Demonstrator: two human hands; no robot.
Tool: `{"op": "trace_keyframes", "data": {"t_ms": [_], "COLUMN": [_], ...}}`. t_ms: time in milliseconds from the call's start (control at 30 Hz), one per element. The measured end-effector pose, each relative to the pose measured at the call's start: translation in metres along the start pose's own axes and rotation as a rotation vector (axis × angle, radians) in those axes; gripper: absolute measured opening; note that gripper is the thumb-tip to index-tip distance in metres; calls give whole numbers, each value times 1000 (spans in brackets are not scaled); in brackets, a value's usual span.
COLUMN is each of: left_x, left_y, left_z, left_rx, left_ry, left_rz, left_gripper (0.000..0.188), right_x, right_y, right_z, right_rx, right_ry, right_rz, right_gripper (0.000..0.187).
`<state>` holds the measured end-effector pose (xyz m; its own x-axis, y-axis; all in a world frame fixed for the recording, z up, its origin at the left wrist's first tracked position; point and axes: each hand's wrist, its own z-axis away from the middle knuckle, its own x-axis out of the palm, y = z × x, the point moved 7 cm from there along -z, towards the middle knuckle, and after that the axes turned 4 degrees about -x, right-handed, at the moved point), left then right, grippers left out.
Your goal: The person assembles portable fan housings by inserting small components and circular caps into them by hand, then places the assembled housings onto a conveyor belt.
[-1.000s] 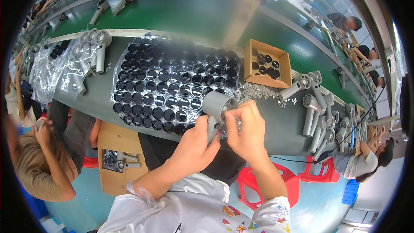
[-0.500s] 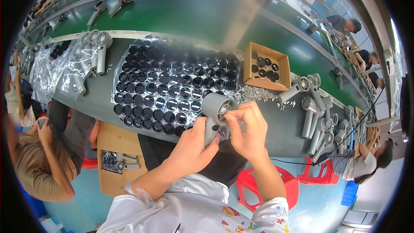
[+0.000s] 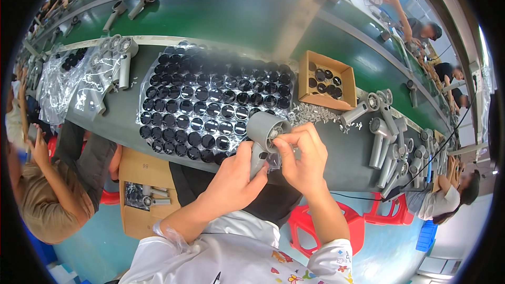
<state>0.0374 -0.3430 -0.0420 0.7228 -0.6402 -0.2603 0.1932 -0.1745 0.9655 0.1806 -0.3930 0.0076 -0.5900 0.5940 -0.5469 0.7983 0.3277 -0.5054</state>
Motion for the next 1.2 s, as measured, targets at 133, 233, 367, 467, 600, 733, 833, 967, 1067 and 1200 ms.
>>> {"op": "trace_keyframes", "data": {"t_ms": [133, 233, 367, 467, 600, 733, 833, 967, 1067, 1200], "left_x": [0, 0, 3, 5, 6, 5, 3, 0, 2, 0], "left_y": [-2, 0, -2, -3, 0, -1, -3, -1, -6, -5], "left_z": [1, 1, 1, 2, 1, -1, -2, -2, 0, 0], "left_rx": [-10, 9, -26, -22, 23, -28, -82, -48, -106, -74], "left_ry": [-14, -14, -47, -69, -82, -94, -96, -66, -80, -77], "left_rz": [2, -5, -8, -48, -102, -13, 49, 15, 10, -11], "left_gripper": [35, 35, 37, 38, 39, 38, 36, 35, 34, 35], "right_x": [1, 1, 3, 4, 7, 3, -4, -8, -5, -1], "right_y": [0, -1, -1, -3, -2, 8, 7, 0, -3, -7], "right_z": [0, 0, 1, 3, 4, 3, -1, -7, -8, -5], "right_rx": [-11, -12, -11, -48, -67, 50, 35, -75, -100, -157], "right_ry": [5, 9, -21, -40, -76, -73, -70, -102, -144, -155], "right_rz": [-8, -8, 58, 102, 104, -37, -102, 0, 11, 15], "right_gripper": [14, 14, 16, 18, 18, 15, 13, 15, 17, 17]}}
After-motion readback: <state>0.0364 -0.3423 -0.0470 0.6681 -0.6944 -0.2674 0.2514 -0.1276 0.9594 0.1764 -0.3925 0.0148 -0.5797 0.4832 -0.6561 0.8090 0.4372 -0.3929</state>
